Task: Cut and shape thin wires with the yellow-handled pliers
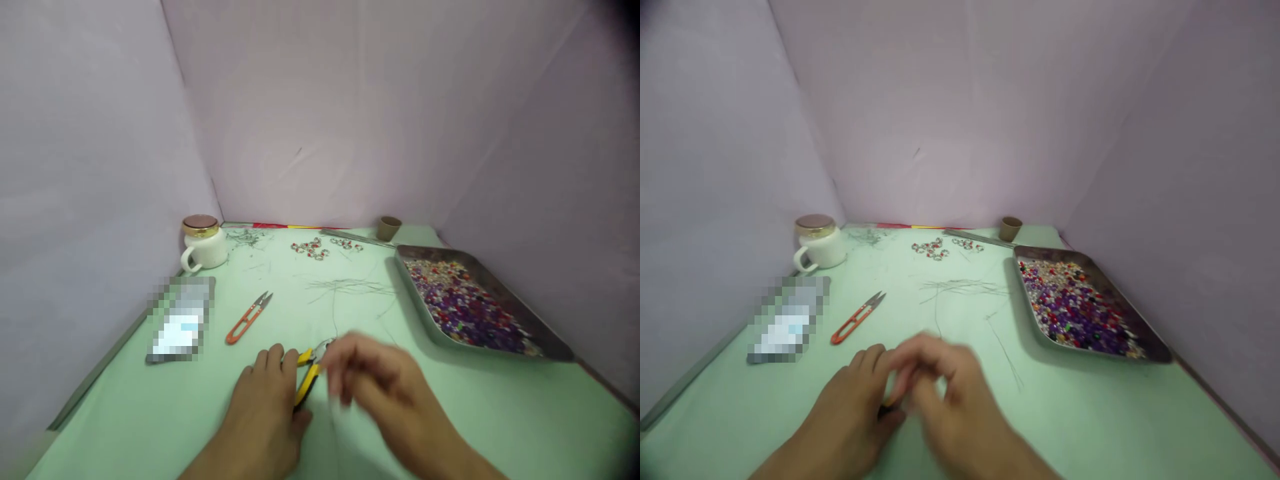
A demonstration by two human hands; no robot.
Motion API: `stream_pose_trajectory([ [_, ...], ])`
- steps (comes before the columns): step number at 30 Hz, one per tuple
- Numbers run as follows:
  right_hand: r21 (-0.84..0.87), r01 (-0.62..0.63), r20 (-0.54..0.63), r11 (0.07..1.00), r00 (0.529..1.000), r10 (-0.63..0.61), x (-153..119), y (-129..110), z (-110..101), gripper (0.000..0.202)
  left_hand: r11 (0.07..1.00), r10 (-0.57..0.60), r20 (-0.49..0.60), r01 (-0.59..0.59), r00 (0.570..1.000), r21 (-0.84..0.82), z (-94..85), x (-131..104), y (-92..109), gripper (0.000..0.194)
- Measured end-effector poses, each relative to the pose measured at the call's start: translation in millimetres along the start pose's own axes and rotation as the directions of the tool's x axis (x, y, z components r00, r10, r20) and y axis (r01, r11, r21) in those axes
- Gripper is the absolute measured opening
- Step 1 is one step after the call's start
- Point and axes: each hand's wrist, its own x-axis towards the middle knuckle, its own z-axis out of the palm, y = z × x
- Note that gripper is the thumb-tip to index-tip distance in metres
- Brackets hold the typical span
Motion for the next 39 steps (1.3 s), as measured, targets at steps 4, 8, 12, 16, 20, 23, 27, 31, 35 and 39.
stream_pose_trajectory([
  [4, -0.188, -0.023, -0.403, 0.982, 0.914, -0.056, 31.1, 25.7, -39.6, 0.021, 0.999, 0.013, 0.002, -0.013, 1.000, 0.037, 0.9, -2.2, 4.1, 0.039],
  [8, 0.010, -0.107, -0.434, 0.994, 0.895, 0.101, 50.7, 60.9, -53.3, 0.018, 0.995, 0.041, 0.085, -0.049, 0.996, 0.091, 1.1, -2.1, 3.5, 0.045],
  [12, 0.058, -0.096, -0.407, 0.994, 0.907, 0.111, 49.4, 74.1, -47.5, 0.015, 0.988, 0.037, 0.055, -0.045, 0.998, 0.145, 7.5, -0.4, 2.4, 0.044],
  [16, 0.083, -0.037, -0.369, 0.996, 0.927, 0.065, 43.4, 71.6, -41.9, 0.013, 0.999, -0.003, 0.022, 0.004, 1.000, -0.039, 6.7, 2.2, -0.7, 0.028],
  [20, 0.315, -0.112, -0.160, 0.943, 0.972, 0.169, 35.8, 63.3, -32.2, 0.028, 0.974, -0.017, -0.004, 0.016, 1.000, -0.227, 0.8, 4.4, -4.8, 0.029],
  [23, 0.398, -0.190, 0.001, 0.897, 0.978, 0.207, 30.5, 60.7, -22.6, 0.032, 0.961, 0.005, -0.012, -0.008, 1.000, -0.276, 2.0, 4.1, -4.4, 0.030],
  [27, 0.381, -0.244, 0.051, 0.892, 0.969, 0.244, 28.3, 62.9, -18.8, 0.031, 0.960, 0.004, 0.029, 0.004, 1.000, -0.279, 3.3, 1.7, 0.3, 0.028],
  [31, 0.378, -0.278, 0.066, 0.883, 0.960, 0.273, 29.6, 62.7, -24.7, 0.032, 0.942, -0.029, 0.112, 0.065, 0.993, -0.329, -5.8, 0.3, 2.1, 0.029],
  [35, 0.425, -0.257, 0.101, 0.868, 0.966, 0.237, 29.0, 59.3, -26.8, 0.028, 0.943, -0.028, 0.103, 0.061, 0.994, -0.328, -10.8, -0.4, 1.5, 0.029],
  [39, 0.446, -0.253, 0.139, 0.859, 0.967, 0.212, 27.4, 59.8, -23.5, 0.027, 0.978, -0.020, 0.063, 0.032, 0.998, -0.205, -2.8, -1.6, 4.7, 0.030],
])
